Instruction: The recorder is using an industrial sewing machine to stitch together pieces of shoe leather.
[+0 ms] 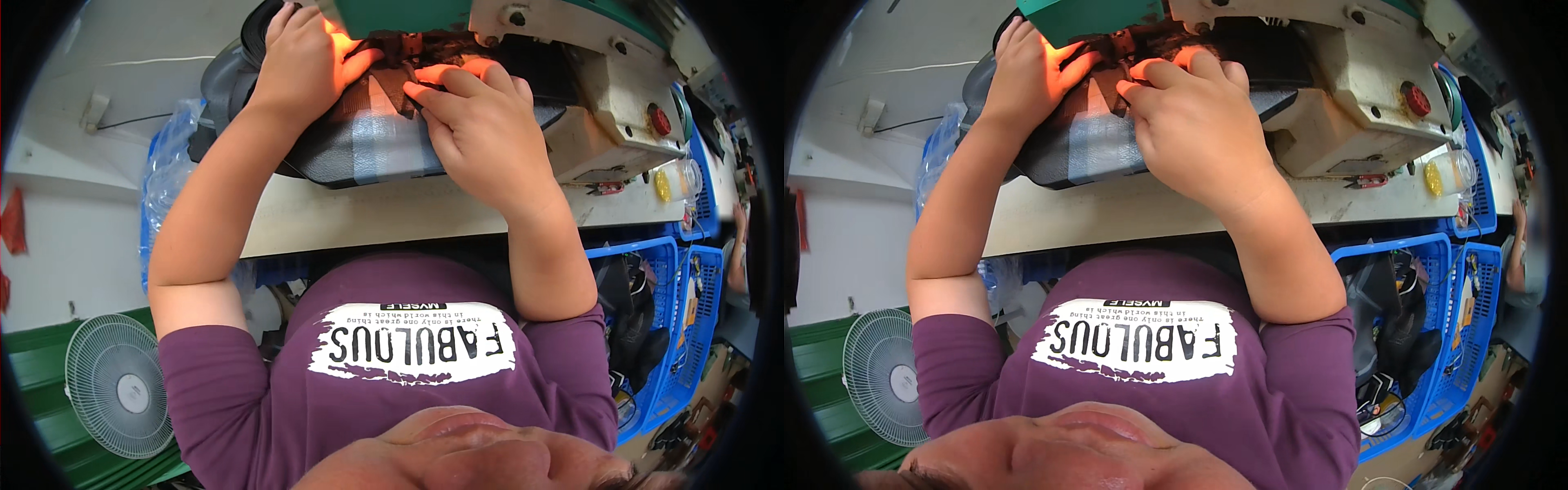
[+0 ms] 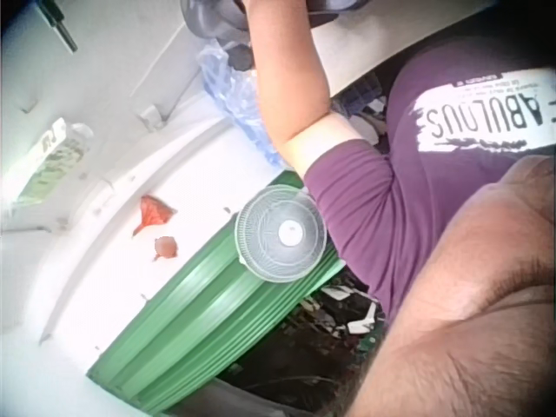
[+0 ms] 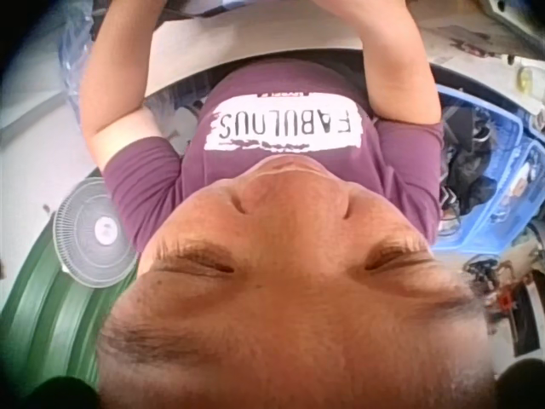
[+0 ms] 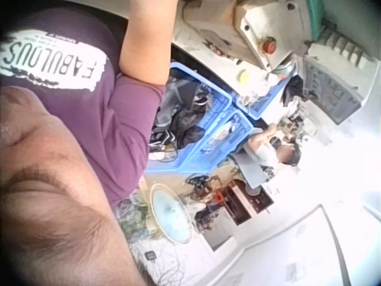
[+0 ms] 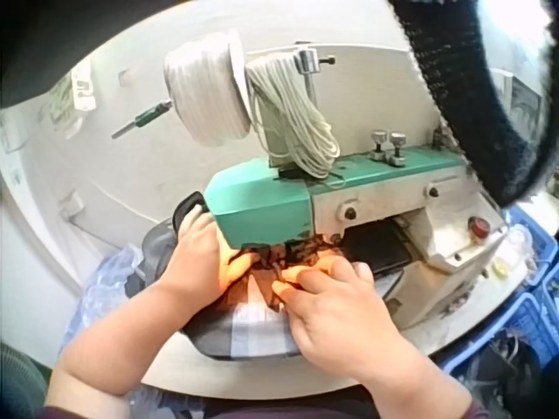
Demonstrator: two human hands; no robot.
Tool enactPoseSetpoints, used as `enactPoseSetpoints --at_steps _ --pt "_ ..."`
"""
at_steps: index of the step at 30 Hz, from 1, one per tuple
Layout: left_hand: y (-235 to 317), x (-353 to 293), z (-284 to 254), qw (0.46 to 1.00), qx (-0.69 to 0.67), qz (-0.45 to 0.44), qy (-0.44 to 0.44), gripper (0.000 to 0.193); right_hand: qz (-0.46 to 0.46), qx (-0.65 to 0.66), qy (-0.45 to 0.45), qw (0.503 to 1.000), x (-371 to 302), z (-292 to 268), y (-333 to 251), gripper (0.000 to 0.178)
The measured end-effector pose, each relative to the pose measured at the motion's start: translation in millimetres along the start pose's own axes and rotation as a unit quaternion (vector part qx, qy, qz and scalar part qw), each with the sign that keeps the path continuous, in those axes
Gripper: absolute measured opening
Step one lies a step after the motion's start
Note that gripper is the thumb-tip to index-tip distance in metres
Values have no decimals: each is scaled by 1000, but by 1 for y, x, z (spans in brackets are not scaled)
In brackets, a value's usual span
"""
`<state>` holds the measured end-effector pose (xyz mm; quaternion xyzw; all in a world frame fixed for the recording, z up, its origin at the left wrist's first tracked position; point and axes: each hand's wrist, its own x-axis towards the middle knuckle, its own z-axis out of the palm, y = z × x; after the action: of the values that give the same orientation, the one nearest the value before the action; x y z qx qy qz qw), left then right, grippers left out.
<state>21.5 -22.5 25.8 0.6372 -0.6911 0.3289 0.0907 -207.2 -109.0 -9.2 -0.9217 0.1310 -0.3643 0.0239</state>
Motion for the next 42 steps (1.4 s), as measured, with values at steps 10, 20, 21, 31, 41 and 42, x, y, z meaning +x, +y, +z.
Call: enactPoseSetpoints --at_steps 10,20,21,31,41,42 --pt "21 0 -15 966 -126 -93 -207 38 12 4 23 1000 -2 2 -2 19" --pt "-5 6 -3 962 -176 2 -210 58 9 26 74 997 -5 11 0 13" --pt "-6 7 -3 958 -182 -8 -223 57 7 29 75 997 -5 10 0 13" --pt "-39 17 24 915 -279 -41 -288 67 5 13 50 999 -6 4 3 12" --pt "-40 35 22 900 -347 96 -246 52 19 36 14 999 -8 -2 3 18" --pt "-41 38 24 878 -396 76 -259 50 20 31 11 999 -9 -3 4 18"
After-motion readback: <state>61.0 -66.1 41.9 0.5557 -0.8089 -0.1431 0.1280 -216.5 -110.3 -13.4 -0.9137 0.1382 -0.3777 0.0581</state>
